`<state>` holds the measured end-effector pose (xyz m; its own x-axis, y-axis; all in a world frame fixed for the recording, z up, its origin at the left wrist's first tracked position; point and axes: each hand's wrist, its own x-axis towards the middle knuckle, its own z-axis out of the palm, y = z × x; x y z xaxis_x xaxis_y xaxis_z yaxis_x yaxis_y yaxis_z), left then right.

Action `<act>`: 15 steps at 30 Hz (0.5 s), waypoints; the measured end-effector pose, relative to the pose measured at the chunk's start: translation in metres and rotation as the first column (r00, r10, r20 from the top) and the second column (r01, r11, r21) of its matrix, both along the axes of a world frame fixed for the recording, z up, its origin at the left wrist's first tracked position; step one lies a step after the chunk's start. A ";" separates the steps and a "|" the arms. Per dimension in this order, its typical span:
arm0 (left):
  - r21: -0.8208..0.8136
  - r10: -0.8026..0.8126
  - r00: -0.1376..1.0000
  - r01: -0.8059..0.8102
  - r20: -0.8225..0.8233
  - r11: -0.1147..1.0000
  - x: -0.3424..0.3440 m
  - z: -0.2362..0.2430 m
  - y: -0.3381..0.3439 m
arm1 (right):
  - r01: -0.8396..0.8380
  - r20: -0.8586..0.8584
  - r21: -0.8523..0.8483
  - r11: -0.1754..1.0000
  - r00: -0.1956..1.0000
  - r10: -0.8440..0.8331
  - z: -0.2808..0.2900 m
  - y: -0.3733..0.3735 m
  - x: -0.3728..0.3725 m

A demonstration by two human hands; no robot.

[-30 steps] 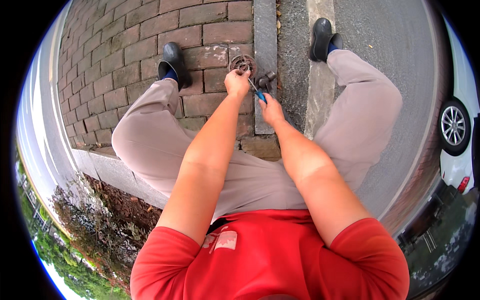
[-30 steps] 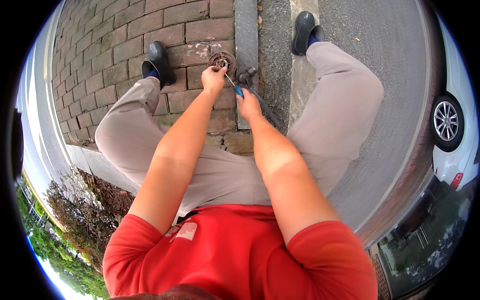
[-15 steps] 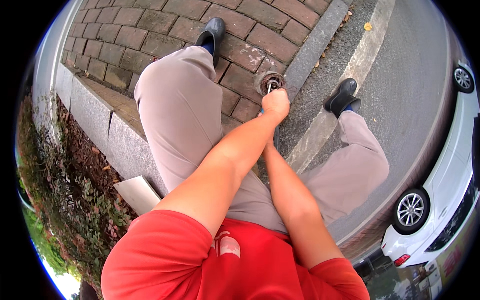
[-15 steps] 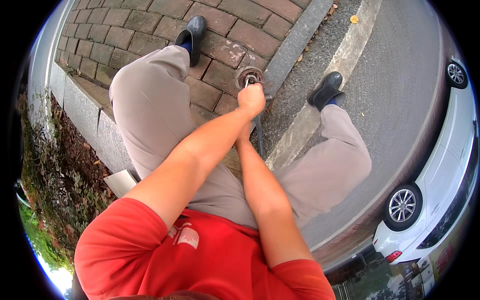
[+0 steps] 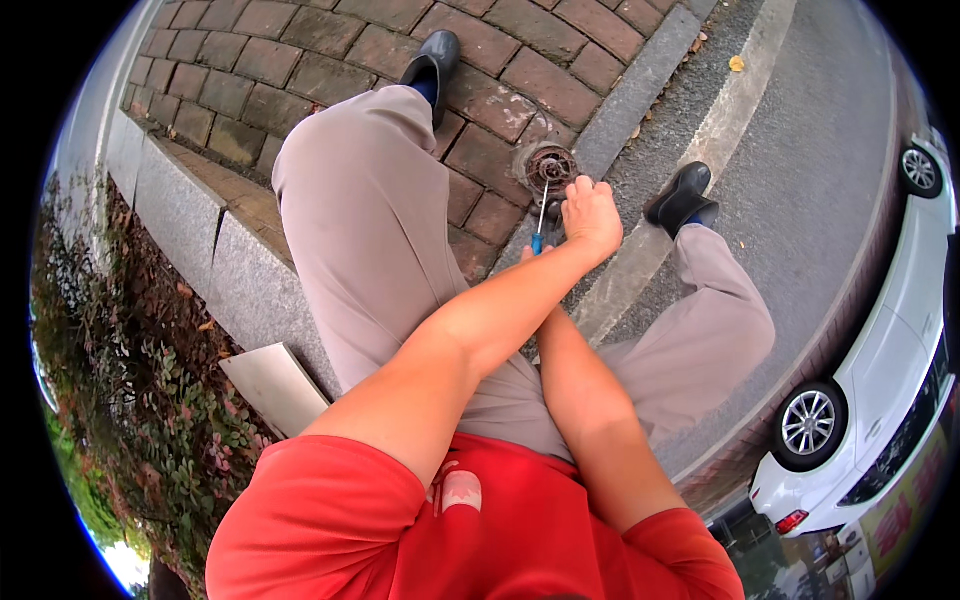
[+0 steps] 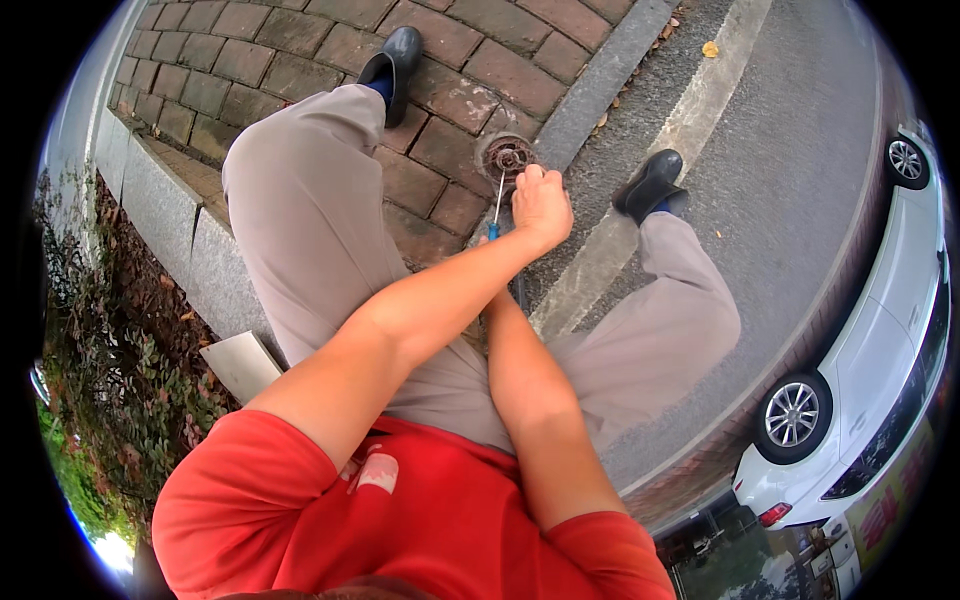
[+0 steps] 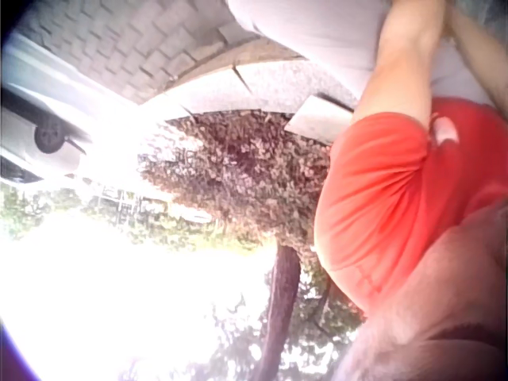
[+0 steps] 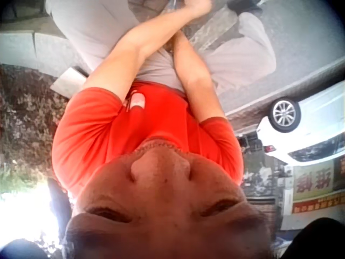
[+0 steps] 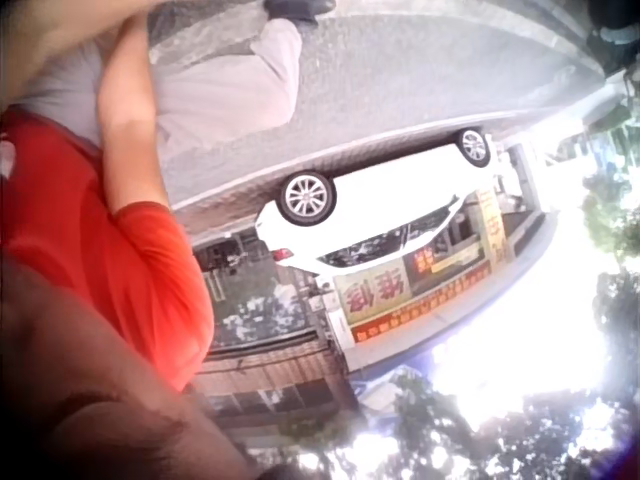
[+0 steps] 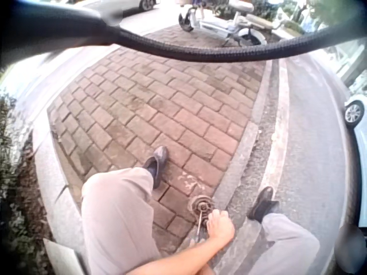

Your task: The person uses a screwdriver to pry a metal ring and tangled hair out of a circular mechanical component while sitting on a curb.

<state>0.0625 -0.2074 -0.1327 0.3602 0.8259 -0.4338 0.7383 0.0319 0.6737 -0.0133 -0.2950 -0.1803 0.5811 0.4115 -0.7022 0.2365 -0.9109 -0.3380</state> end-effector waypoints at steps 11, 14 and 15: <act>-0.155 -0.252 0.964 0.237 -0.083 0.959 -0.064 0.045 0.012 | 0.949 -0.647 0.175 0.263 0.312 -0.696 -0.047 0.002 0.082; -0.273 -0.453 0.880 0.406 -0.140 0.872 -0.092 0.041 0.013 | 0.902 -0.617 0.185 0.391 0.416 -0.668 -0.025 0.048 0.093; -0.294 -0.496 0.857 0.442 -0.141 0.847 -0.095 0.033 0.017 | 0.881 -0.651 0.161 0.444 0.433 -0.624 -0.023 0.056 0.097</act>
